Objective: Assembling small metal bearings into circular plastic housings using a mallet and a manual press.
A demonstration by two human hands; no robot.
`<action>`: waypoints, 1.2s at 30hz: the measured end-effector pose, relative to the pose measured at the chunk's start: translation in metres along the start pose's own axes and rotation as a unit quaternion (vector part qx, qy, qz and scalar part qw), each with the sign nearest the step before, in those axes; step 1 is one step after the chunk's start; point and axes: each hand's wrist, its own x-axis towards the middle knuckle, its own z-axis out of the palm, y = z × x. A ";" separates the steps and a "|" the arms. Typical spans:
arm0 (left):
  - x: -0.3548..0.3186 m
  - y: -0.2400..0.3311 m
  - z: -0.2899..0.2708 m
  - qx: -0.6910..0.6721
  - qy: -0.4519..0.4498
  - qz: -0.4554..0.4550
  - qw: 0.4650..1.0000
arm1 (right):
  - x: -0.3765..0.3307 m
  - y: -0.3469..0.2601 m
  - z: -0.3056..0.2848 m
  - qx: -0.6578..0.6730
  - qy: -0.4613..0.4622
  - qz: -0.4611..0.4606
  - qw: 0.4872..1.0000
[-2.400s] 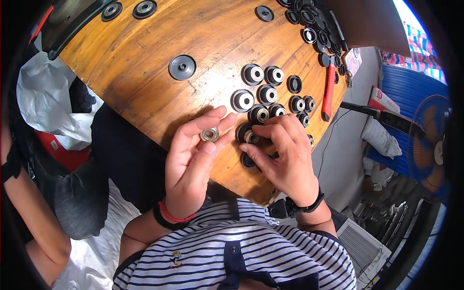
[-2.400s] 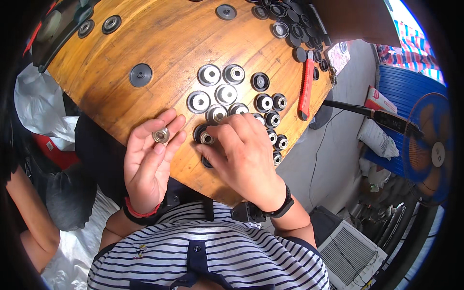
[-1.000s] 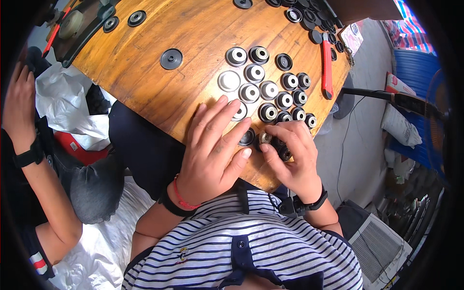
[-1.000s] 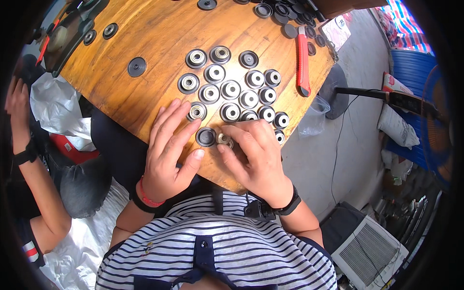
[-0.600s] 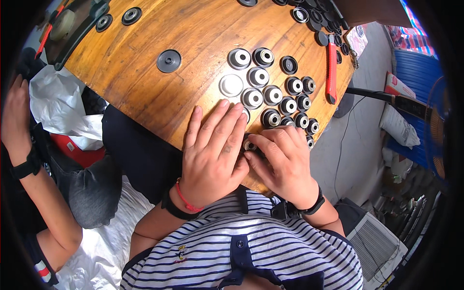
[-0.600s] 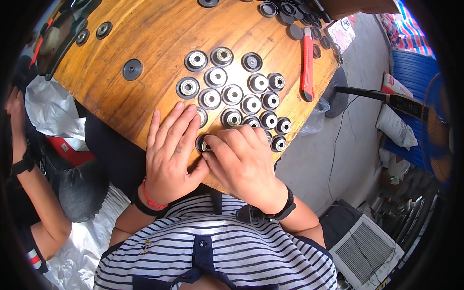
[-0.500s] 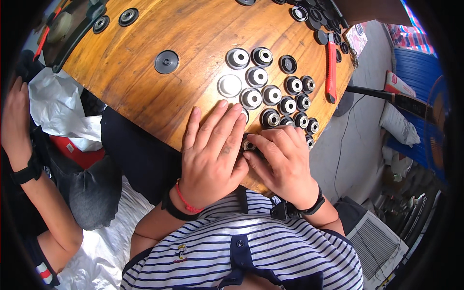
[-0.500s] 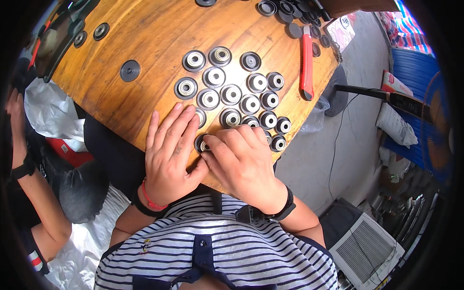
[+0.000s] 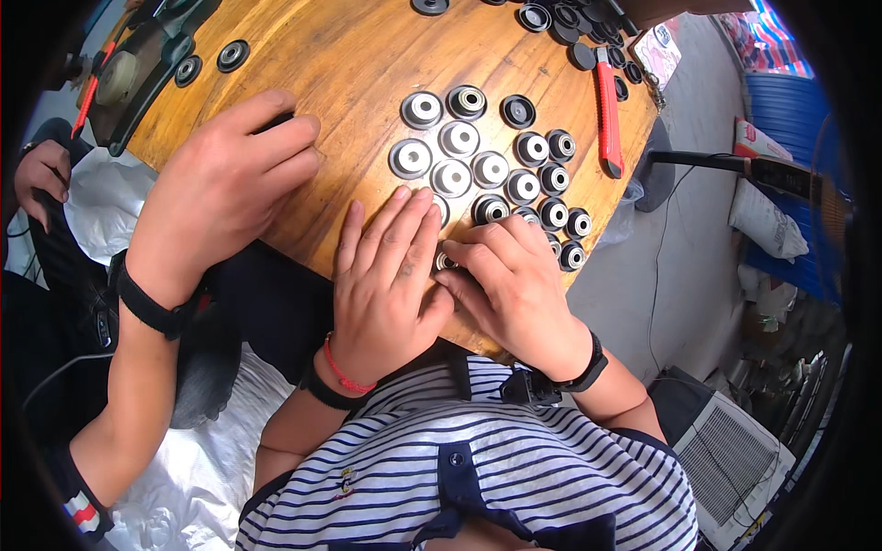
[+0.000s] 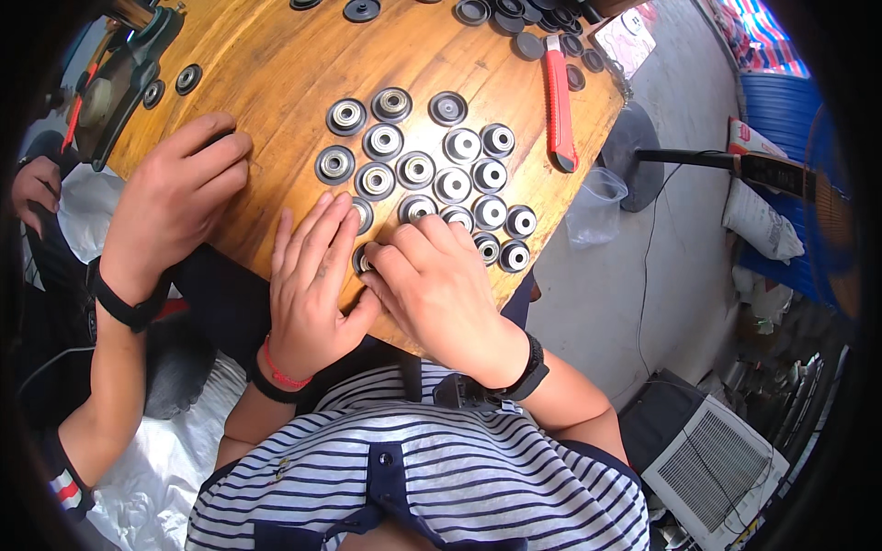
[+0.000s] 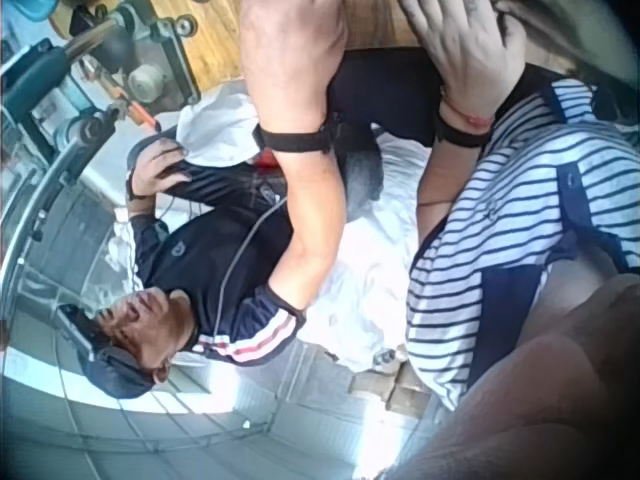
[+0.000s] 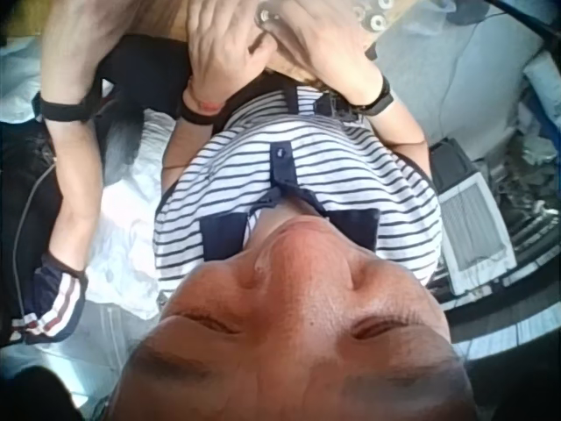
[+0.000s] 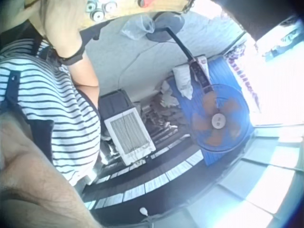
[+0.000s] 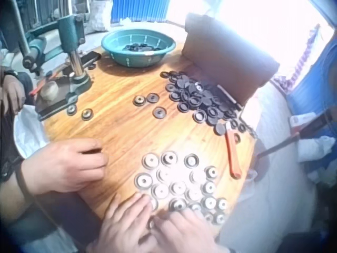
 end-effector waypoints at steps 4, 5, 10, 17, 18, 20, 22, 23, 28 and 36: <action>0.000 0.001 -0.002 -0.009 -0.013 0.002 1.000 | 0.000 0.006 -0.009 0.039 0.020 0.011 0.999; -0.001 0.004 -0.007 -0.007 -0.023 -0.004 1.000 | -0.002 0.008 -0.016 0.086 0.053 0.051 0.994; -0.018 0.016 -0.012 -0.012 -0.026 0.020 0.999 | -0.026 0.062 -0.047 0.139 0.260 0.235 0.926; -0.011 0.028 -0.002 0.082 -0.033 0.093 0.992 | -0.017 0.134 -0.052 -0.052 0.320 0.204 0.924; -0.013 0.030 -0.002 0.110 -0.040 0.081 0.990 | -0.015 0.134 -0.052 -0.041 0.327 0.197 0.923; -0.018 0.034 -0.002 0.146 -0.037 0.075 0.986 | -0.026 0.129 -0.051 -0.050 0.369 0.173 0.912; -0.027 0.040 0.000 0.189 -0.028 0.057 0.980 | -0.050 0.122 -0.039 0.167 0.511 0.295 0.790; -0.027 0.045 0.003 0.180 -0.031 0.047 0.982 | -0.071 0.132 -0.023 0.260 0.552 0.335 0.718; -0.026 0.045 0.013 0.138 -0.011 0.045 0.989 | -0.164 0.203 0.142 0.681 0.344 0.561 0.322; 0.020 0.032 0.015 0.188 -0.084 0.045 0.978 | -0.073 0.206 0.212 0.772 0.201 0.461 0.388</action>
